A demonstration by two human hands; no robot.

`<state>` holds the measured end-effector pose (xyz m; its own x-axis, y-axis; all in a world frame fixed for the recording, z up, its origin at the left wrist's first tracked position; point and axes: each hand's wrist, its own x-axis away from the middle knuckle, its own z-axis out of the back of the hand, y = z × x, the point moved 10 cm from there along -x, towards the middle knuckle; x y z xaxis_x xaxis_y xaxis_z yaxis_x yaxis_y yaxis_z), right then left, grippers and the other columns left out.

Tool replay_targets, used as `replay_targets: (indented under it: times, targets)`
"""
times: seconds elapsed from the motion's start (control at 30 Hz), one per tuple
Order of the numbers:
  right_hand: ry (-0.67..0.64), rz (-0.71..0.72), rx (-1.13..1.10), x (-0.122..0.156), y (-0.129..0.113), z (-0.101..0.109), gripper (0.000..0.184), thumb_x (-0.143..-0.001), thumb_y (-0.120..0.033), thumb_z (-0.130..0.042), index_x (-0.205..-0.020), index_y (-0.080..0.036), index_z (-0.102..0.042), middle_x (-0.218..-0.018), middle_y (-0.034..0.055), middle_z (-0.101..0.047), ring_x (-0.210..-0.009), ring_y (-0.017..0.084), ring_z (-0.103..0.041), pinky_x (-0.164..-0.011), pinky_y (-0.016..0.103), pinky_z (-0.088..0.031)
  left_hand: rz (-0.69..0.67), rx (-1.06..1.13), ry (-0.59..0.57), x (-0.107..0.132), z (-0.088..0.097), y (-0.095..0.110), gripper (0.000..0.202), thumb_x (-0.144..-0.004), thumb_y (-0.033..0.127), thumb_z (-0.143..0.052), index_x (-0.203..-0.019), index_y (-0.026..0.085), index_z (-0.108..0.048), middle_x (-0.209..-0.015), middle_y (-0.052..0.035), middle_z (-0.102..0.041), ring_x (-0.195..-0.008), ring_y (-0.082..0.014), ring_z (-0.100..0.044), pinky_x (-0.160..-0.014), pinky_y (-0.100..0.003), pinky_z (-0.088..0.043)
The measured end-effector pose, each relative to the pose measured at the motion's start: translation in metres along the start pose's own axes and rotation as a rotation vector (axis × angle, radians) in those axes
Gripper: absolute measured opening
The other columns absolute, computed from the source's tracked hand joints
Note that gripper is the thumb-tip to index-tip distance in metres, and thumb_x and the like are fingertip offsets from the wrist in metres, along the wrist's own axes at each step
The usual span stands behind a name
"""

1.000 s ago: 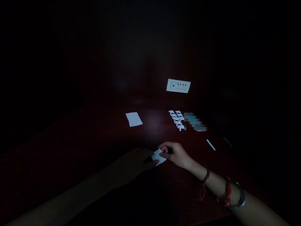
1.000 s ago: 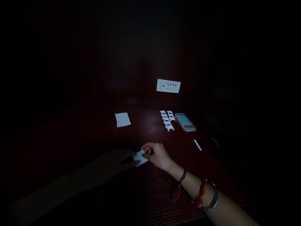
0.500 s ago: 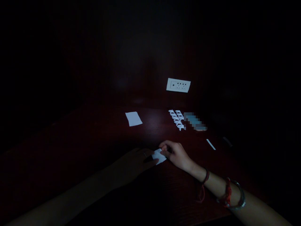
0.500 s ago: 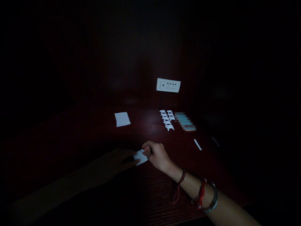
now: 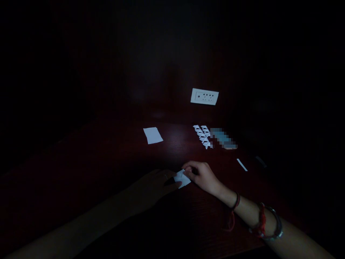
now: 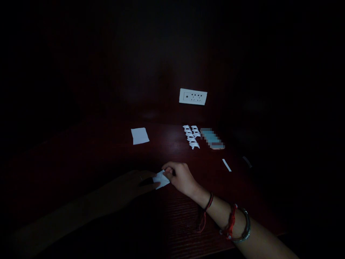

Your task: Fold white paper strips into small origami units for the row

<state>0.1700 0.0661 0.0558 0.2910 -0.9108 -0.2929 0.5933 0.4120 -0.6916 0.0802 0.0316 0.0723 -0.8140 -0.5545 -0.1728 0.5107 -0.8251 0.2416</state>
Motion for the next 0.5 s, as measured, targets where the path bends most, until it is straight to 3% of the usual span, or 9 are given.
replay_targets:
  times: [0.2, 0.37, 0.5]
  targets:
    - [-0.007, 0.106, 0.103, 0.002, -0.011, 0.003, 0.015, -0.077, -0.015, -0.049, -0.085, -0.017, -0.061, -0.077, 0.0016, -0.062, -0.069, 0.011, -0.056, -0.064, 0.021, -0.040, -0.028, -0.009, 0.002, 0.002, -0.003, 0.002, 0.025, -0.085, 0.026, -0.046, -0.107, 0.015, -0.048, -0.107, -0.0076, -0.049, -0.090, -0.0185, -0.052, -0.075, -0.037, -0.044]
    - [-0.030, 0.147, 0.116, 0.003, -0.015, 0.002, 0.015, -0.079, -0.015, -0.046, -0.085, -0.017, -0.060, -0.079, 0.0017, -0.061, -0.071, 0.011, -0.056, -0.066, 0.021, -0.040, -0.061, -0.009, 0.020, 0.007, -0.005, 0.003, 0.027, -0.089, 0.019, -0.033, -0.111, 0.025, -0.049, -0.119, -0.0017, -0.046, -0.106, -0.0192, -0.042, -0.089, -0.036, -0.031]
    - [-0.062, 0.168, 0.136, 0.003, -0.016, -0.001, 0.013, -0.080, -0.016, -0.046, -0.083, -0.016, -0.059, -0.079, 0.0021, -0.060, -0.071, 0.011, -0.055, -0.066, 0.021, -0.040, -0.059, 0.003, 0.029, 0.008, -0.007, 0.001, 0.029, -0.088, 0.018, -0.033, -0.112, 0.023, -0.049, -0.121, -0.0027, -0.046, -0.108, -0.0194, -0.041, -0.090, -0.034, -0.029]
